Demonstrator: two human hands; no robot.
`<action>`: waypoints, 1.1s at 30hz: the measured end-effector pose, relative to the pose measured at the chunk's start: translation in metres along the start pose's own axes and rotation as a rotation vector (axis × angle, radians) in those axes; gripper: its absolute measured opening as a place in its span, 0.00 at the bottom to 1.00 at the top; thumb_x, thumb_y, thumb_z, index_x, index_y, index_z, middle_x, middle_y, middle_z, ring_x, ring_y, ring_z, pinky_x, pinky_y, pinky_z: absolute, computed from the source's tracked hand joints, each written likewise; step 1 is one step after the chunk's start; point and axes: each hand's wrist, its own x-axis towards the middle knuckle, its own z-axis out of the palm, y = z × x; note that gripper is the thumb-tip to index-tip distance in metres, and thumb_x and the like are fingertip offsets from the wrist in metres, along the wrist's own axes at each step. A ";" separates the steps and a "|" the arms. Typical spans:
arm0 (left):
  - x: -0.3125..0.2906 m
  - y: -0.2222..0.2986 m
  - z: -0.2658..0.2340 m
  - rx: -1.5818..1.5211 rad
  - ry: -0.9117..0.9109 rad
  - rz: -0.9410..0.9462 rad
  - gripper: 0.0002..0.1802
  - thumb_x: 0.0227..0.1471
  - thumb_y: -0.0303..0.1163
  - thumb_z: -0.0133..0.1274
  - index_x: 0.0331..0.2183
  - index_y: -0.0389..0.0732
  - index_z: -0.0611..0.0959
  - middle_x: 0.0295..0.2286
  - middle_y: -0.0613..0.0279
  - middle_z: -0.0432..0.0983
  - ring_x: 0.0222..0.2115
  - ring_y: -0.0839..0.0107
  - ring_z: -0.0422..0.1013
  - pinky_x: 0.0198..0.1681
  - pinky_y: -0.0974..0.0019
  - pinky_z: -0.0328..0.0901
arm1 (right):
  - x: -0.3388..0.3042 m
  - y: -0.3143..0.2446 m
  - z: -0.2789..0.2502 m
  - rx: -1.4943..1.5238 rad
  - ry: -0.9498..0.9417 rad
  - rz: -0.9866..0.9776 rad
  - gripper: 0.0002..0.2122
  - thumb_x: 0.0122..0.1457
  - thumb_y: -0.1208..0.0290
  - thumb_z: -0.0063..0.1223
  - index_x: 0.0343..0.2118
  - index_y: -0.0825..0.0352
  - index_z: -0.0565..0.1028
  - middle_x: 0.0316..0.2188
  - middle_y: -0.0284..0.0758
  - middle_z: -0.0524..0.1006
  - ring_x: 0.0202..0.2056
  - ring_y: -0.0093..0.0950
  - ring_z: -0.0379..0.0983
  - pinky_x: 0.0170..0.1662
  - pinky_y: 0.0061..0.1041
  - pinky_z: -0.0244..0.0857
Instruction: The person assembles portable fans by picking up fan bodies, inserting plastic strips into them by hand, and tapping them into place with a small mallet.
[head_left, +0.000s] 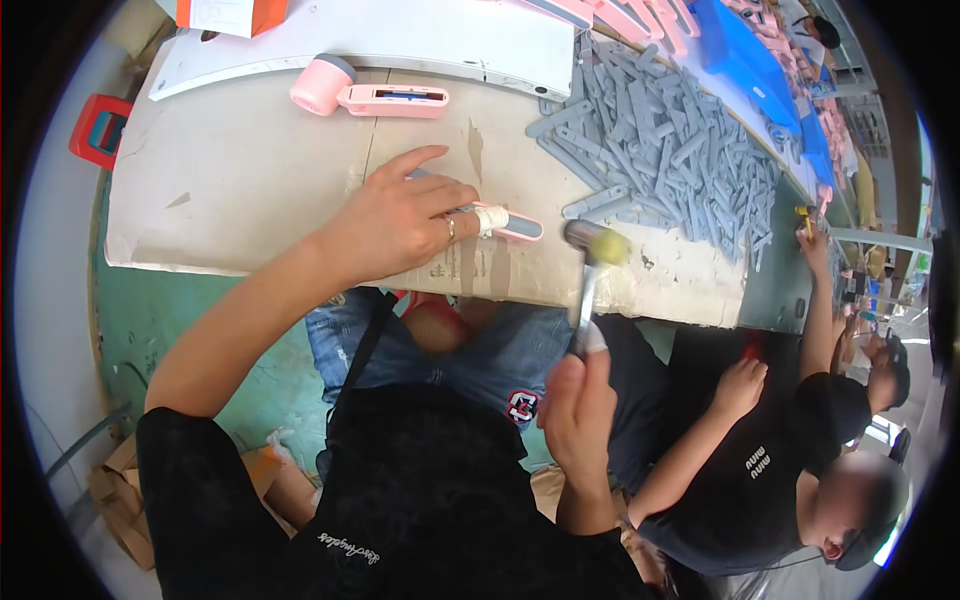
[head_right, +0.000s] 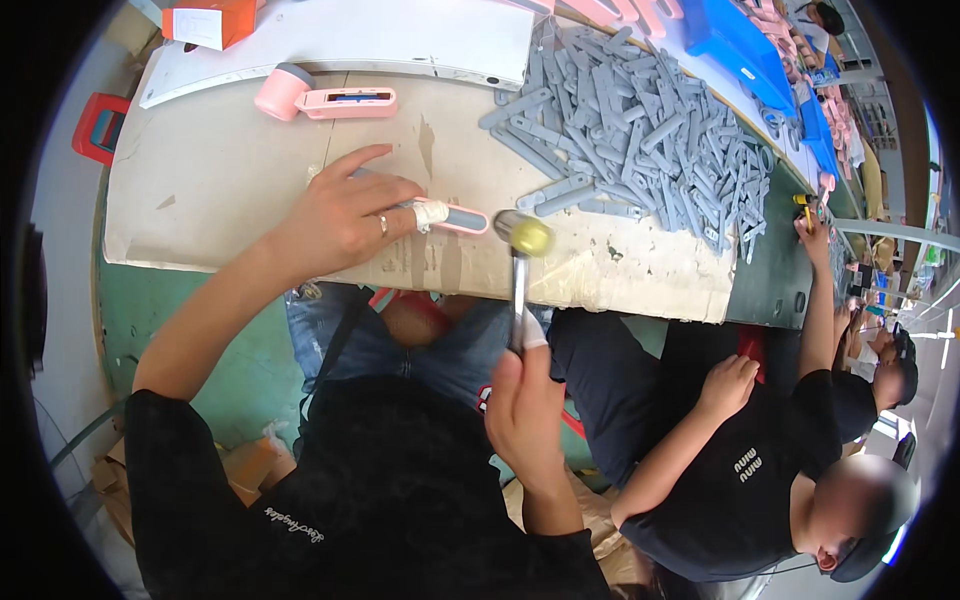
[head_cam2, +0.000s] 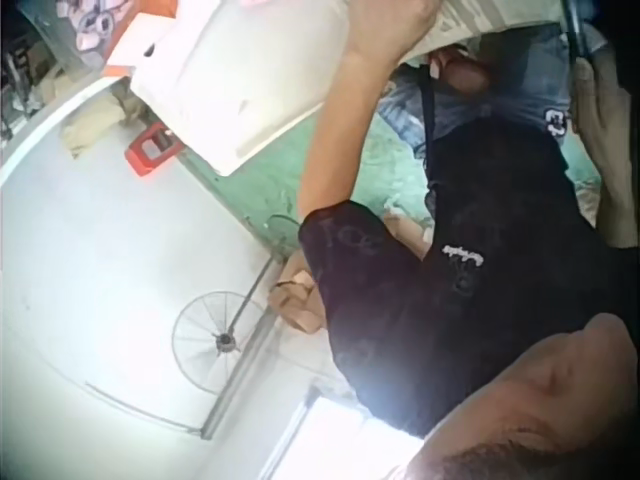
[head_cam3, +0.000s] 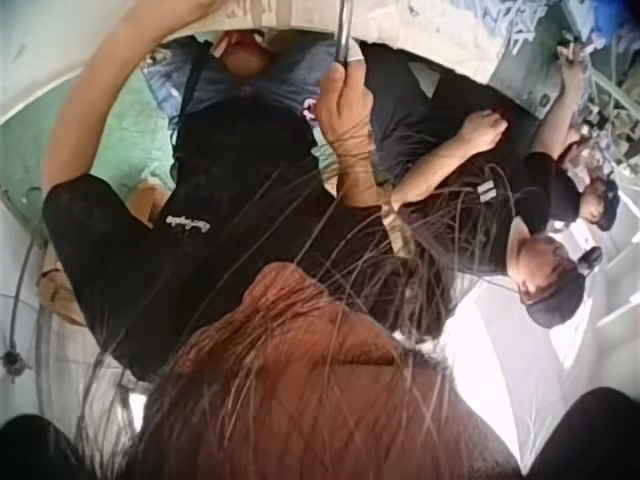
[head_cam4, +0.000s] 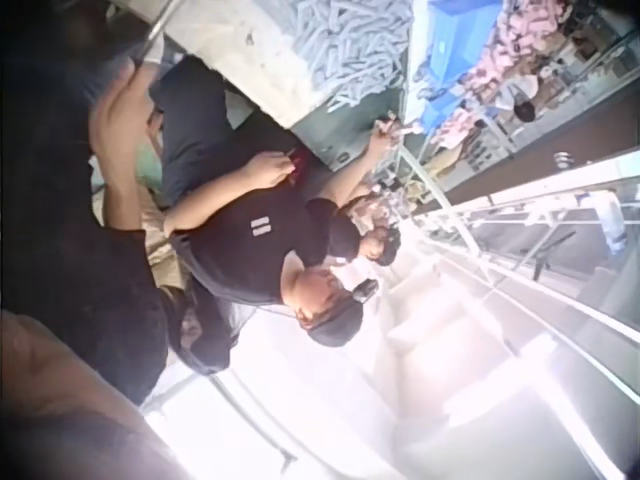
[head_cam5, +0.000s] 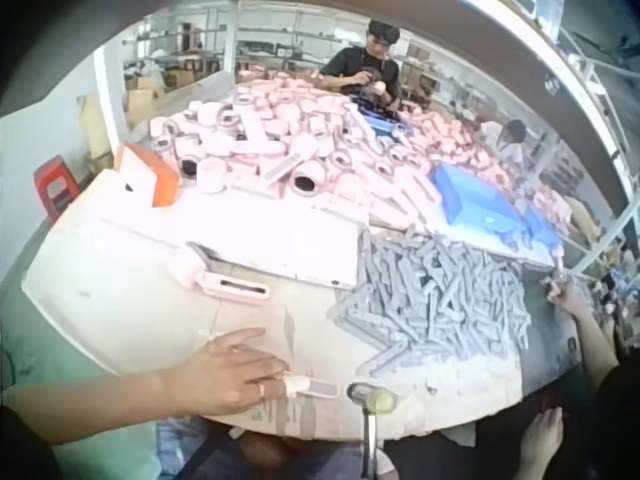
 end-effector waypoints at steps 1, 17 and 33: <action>-0.001 -0.001 0.000 0.001 -0.018 0.000 0.09 0.49 0.31 0.57 0.36 0.50 0.86 0.37 0.69 0.81 0.41 0.72 0.77 0.60 0.51 0.63 | 0.007 0.005 0.008 -0.085 -0.022 -0.033 0.19 0.73 0.67 0.37 0.63 0.69 0.61 0.17 0.30 0.70 0.15 0.17 0.66 0.18 0.21 0.57; 0.003 -0.003 -0.002 -0.046 0.021 0.031 0.10 0.48 0.30 0.59 0.36 0.46 0.86 0.34 0.68 0.80 0.39 0.71 0.77 0.60 0.51 0.64 | 0.018 0.004 0.001 0.013 -0.116 0.180 0.14 0.71 0.66 0.43 0.53 0.70 0.67 0.20 0.47 0.73 0.20 0.44 0.74 0.24 0.37 0.63; 0.021 0.009 -0.025 -0.120 -0.024 -0.174 0.19 0.44 0.30 0.62 0.42 0.42 0.86 0.57 0.58 0.69 0.56 0.55 0.64 0.61 0.53 0.59 | 0.006 -0.008 -0.015 0.282 -0.019 0.092 0.22 0.74 0.65 0.34 0.67 0.68 0.56 0.22 0.28 0.67 0.13 0.14 0.63 0.14 0.16 0.57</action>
